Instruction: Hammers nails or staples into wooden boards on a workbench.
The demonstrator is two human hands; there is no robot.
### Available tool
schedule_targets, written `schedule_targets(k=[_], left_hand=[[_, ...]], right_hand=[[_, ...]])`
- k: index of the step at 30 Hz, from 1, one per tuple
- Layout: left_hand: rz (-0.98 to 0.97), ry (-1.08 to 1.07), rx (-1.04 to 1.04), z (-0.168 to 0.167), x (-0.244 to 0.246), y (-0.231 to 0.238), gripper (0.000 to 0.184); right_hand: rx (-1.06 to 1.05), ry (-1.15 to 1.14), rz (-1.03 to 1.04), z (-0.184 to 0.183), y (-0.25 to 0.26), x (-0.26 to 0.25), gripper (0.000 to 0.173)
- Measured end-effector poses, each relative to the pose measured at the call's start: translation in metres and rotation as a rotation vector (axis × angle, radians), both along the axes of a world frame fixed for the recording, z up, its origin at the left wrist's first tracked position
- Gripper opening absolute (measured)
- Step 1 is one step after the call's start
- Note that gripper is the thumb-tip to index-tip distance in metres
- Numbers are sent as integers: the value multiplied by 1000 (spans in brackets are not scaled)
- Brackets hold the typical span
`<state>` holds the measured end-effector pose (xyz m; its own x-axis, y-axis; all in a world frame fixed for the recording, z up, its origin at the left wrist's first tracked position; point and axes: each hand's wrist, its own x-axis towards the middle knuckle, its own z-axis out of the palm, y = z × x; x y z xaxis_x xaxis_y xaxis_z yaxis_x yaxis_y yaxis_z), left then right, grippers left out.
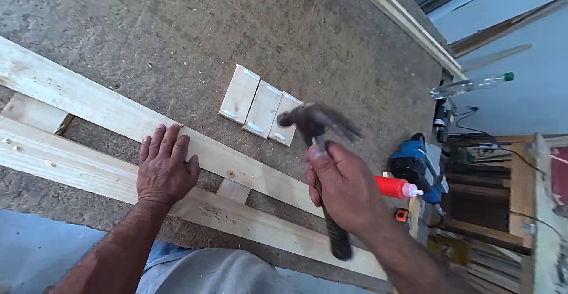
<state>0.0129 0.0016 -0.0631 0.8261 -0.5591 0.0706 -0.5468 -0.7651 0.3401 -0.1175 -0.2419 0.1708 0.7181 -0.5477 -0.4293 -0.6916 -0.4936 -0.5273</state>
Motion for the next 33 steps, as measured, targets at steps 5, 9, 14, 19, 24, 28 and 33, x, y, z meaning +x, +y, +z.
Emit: schedule_targets(k=[5, 9, 14, 19, 24, 28, 33], left_hand=[[7, 1, 2, -2, -3, 2, 56], [8, -10, -8, -2, 1, 2, 55], [4, 3, 6, -2, -2, 1, 54], [0, -8, -2, -4, 0, 1, 55], [-10, 1, 3, -3, 0, 1, 53], [-6, -8, -13, -4, 1, 1, 53], [1, -21, -12, -6, 5, 0, 52]], right_hand=[[125, 264, 201, -85, 23, -56, 55], [202, 573, 185, -63, 20, -60, 58], [168, -548, 40, -14, 21, -26, 46], [116, -68, 134, -120, 27, -86, 63], [54, -152, 170, -73, 28, -39, 54], [151, -493, 83, -92, 45, -32, 62], [100, 238, 150, -107, 32, -53, 59]])
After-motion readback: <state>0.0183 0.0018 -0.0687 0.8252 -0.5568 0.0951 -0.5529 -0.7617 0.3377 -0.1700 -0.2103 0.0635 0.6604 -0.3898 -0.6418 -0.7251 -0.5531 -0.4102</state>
